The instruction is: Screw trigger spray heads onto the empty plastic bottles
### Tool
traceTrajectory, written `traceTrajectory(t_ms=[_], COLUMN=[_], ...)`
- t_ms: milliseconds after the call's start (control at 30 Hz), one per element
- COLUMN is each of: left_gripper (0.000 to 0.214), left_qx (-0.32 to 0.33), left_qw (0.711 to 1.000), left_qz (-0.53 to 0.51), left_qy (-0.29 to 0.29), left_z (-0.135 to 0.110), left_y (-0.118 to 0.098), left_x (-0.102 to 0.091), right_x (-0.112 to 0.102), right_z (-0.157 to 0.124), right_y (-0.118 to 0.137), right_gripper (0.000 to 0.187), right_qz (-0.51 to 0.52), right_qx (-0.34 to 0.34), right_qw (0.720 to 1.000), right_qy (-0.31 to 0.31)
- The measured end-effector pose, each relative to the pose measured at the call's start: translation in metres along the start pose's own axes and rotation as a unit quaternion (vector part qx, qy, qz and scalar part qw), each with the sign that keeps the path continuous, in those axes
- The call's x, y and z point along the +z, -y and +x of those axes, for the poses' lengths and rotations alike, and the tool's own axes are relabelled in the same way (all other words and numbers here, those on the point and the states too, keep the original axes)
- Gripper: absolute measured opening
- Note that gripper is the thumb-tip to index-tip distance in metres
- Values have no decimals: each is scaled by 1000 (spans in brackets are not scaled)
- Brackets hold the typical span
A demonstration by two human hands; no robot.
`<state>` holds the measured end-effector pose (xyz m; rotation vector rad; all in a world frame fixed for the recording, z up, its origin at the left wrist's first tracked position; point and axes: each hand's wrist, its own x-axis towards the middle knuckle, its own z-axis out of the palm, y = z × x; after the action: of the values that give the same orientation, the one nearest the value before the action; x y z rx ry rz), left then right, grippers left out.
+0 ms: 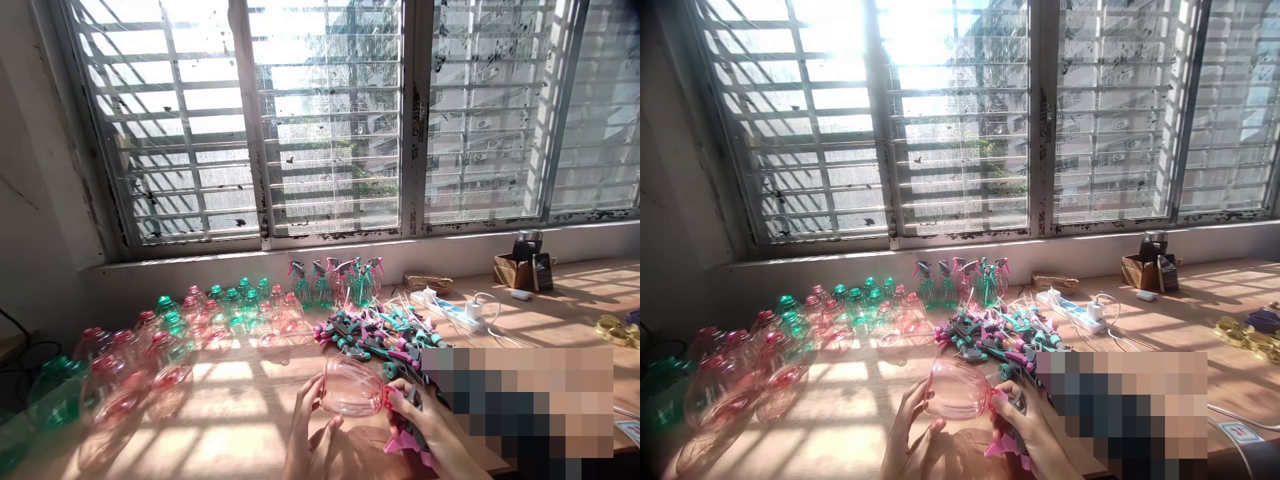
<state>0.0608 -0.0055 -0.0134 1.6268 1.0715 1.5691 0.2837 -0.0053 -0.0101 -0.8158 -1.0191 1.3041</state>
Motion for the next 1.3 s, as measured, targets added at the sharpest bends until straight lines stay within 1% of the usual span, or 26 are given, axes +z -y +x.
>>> traceTrajectory(t_ms=[100, 167, 267, 367, 467, 533, 633, 667, 733, 800, 900, 967, 1067, 1133, 1200, 1300], left_gripper=[61, 61, 57, 58, 55, 59, 72, 72, 64, 57, 54, 53, 52, 55, 57, 46], left_qx=[-12, -32, -49, -41, -41, -57, -95, -101, -98, -80, -36, -16, -33, -48, -52, -43], left_qw=[1000, 999, 997, 998, 999, 997, 988, 987, 989, 994, 999, 1000, 999, 997, 995, 995], left_qz=[-19, -39, -53, -42, -29, -54, -120, -126, -107, -72, -21, -7, -36, -68, -87, -80], left_qy=[-6, -10, -10, -8, -3, 4, 13, 9, -5, -14, -13, -7, 0, -3, -8, -26], left_z=[0, 0, 0, -1, -1, -2, -2, -1, 0, 2, 3, 3, 2, 1, 1, 3], left_y=[8, 11, 8, 2, -1, 0, 3, 4, 4, 4, 5, 6, 7, 6, 6, 5], left_x=[1, 1, 2, 2, 3, 4, 5, 5, 3, 1, -2, -2, 1, 3, 3, 1], right_x=[0, 0, -1, -2, -2, -3, -1, -1, 1, 2, 1, 0, -1, -1, 0, 2], right_z=[-1, -2, -2, 1, 3, 3, 0, -1, -4, -4, -2, 1, 3, 2, -1, -5], right_y=[-3, -5, -5, -3, 0, -2, -8, -10, -14, -14, -9, -4, 0, -2, -5, -10], right_gripper=[48, 48, 50, 50, 51, 51, 49, 48, 48, 48, 47, 48, 50, 50, 50, 51], right_qz=[-15, -26, -34, -39, -42, -43, -59, -64, -66, -64, -64, -51, -30, -37, -59, -95], right_qx=[-10, -19, -24, -15, -4, -6, -30, -40, -51, -52, -45, -35, -18, -19, -35, -63], right_qw=[1000, 999, 999, 999, 999, 999, 997, 997, 996, 996, 997, 998, 999, 999, 998, 993], right_qy=[18, 27, 29, 19, 20, 27, 35, 35, 31, 29, 31, 25, 11, 9, 11, 13])
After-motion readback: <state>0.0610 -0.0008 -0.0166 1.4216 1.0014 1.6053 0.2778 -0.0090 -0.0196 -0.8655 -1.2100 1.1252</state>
